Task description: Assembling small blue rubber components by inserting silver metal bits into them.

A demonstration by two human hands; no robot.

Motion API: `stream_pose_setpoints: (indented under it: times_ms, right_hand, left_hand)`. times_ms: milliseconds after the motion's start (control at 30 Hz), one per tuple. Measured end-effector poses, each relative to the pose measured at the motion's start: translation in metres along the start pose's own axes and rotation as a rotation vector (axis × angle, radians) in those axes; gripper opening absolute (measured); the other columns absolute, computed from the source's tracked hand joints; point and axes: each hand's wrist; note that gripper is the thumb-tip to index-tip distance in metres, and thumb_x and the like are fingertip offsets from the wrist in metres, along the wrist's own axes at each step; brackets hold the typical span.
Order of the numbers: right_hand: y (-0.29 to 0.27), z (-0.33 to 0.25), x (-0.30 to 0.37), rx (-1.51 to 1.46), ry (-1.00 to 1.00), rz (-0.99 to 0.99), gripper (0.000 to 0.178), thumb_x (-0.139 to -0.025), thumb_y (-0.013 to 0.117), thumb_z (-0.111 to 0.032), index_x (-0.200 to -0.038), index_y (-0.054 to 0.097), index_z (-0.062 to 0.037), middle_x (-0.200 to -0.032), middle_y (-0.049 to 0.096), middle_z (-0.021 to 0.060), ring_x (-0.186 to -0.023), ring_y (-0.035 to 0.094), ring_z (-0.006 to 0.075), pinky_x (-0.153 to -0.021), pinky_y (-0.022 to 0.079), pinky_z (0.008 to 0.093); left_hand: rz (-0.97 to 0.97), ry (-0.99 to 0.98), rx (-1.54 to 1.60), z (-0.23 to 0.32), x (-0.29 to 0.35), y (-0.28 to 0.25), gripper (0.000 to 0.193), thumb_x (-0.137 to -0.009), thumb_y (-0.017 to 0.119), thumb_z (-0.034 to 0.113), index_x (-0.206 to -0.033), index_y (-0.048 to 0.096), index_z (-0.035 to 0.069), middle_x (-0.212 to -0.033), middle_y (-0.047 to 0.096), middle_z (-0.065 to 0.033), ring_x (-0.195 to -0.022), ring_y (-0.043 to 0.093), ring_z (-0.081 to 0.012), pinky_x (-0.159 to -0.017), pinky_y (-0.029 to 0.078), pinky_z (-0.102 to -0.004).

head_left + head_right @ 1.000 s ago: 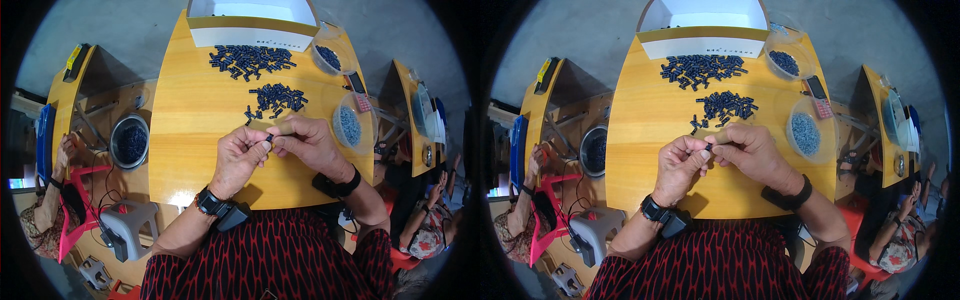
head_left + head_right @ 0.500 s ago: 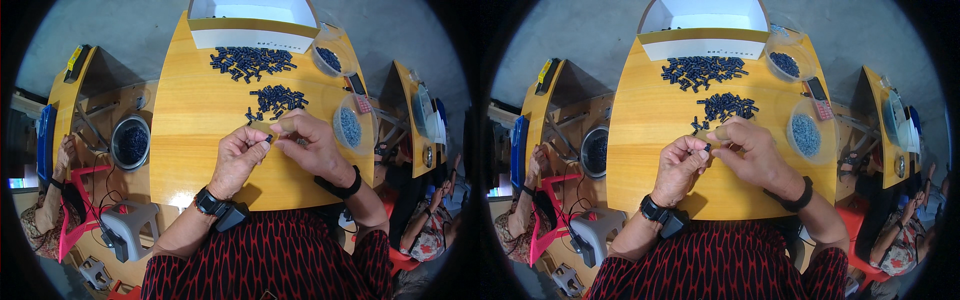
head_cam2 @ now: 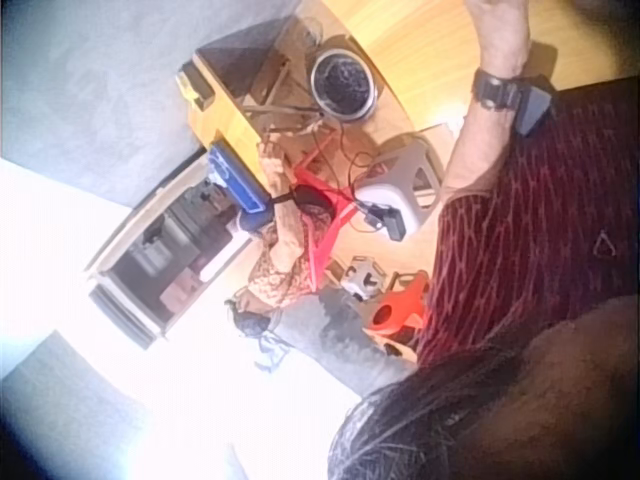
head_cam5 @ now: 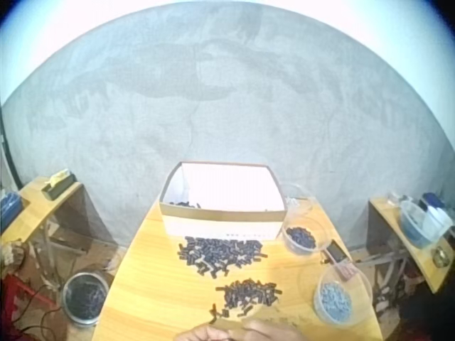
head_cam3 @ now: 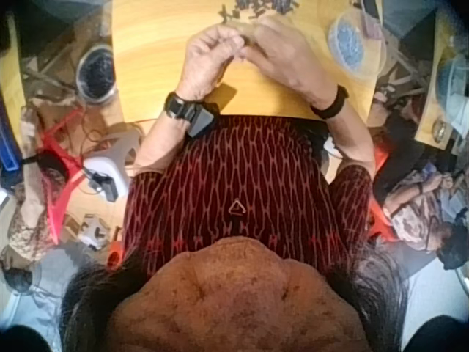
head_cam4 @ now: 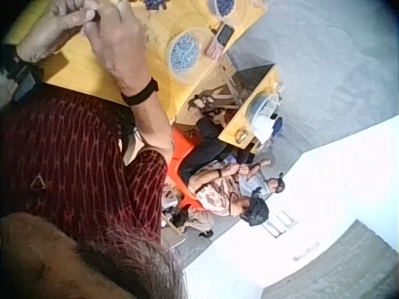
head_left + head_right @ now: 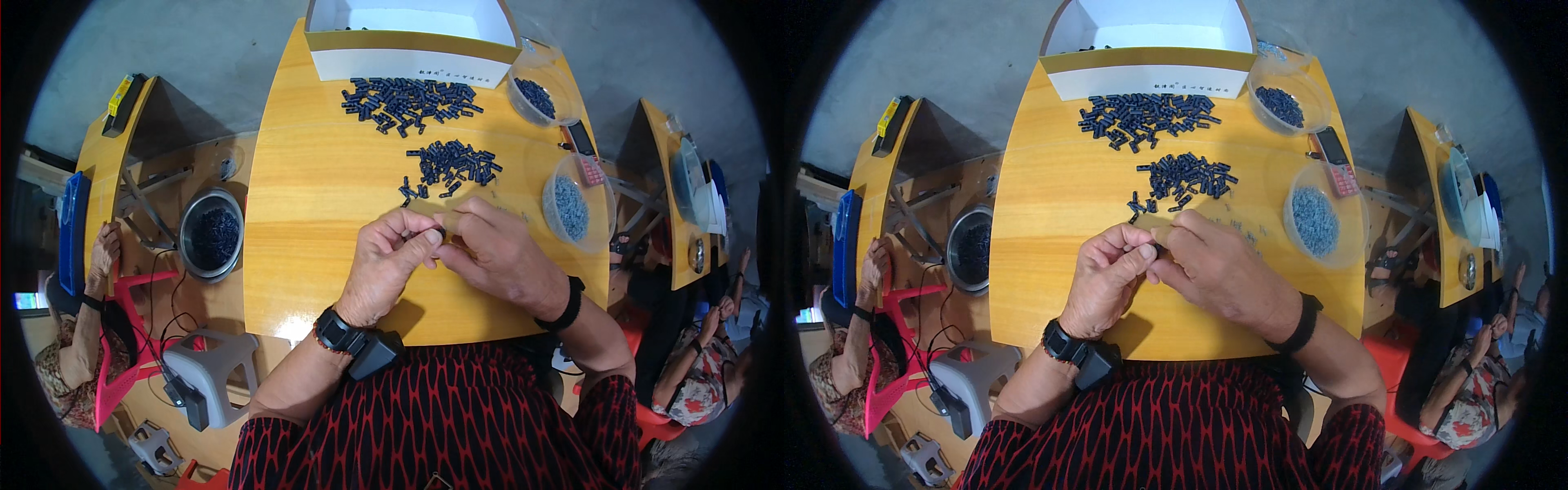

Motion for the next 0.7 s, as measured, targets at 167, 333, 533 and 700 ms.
stream_pose_setpoints:
  times_ms: [167,333,533,700]
  right_hand:
    - [0.0004,-0.0007,-0.0002,0.057,-0.023,0.004,0.026,-0.082,0.073,-0.018,-0.086,0.052,-0.0028,-0.078,0.050,0.0120,-0.066,0.060,0.0296,-0.055,0.048,0.0396]
    - [0.0017,-0.0011,-0.0009,0.131,-0.053,-0.064,0.022,-0.085,0.069,-0.017,-0.088,0.053,-0.0030,-0.078,0.050,0.0116,-0.064,0.060,0.0286,-0.054,0.050,0.0392]
    - [0.0036,-0.0002,-0.0008,0.120,-0.105,-0.065,0.018,-0.085,0.067,-0.012,-0.090,0.052,-0.0020,-0.080,0.051,0.0118,-0.064,0.059,0.0287,-0.054,0.050,0.0387]
    - [0.0086,0.0040,0.0046,0.047,-0.097,-0.025,0.019,-0.085,0.067,-0.011,-0.096,0.055,-0.0024,-0.082,0.052,0.0116,-0.065,0.059,0.0280,-0.053,0.049,0.0386]
  left_hand:
    - [-0.079,-0.009,-0.115,-0.0015,-0.0013,-0.0046,0.008,-0.096,0.058,0.004,-0.097,0.062,-0.003,-0.084,0.067,-0.0093,-0.075,0.062,-0.0133,-0.070,0.051,-0.0248]
    - [-0.088,0.009,-0.112,-0.0056,-0.0009,-0.0082,0.008,-0.096,0.059,0.005,-0.095,0.062,-0.003,-0.083,0.067,-0.0097,-0.073,0.062,-0.0132,-0.069,0.051,-0.0245]
    - [-0.072,0.019,-0.123,-0.0047,-0.0001,-0.0066,0.009,-0.096,0.059,0.005,-0.093,0.062,-0.003,-0.081,0.067,-0.0094,-0.071,0.061,-0.0129,-0.068,0.051,-0.0246]
    - [-0.084,0.020,-0.117,-0.0044,-0.0009,-0.0060,0.008,-0.096,0.060,0.005,-0.093,0.062,-0.002,-0.083,0.067,-0.0089,-0.071,0.061,-0.0127,-0.068,0.051,-0.0245]
Point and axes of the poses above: each hand's wrist, its own x-axis away from the middle knuckle, its own y-axis out of the palm, z = x × y
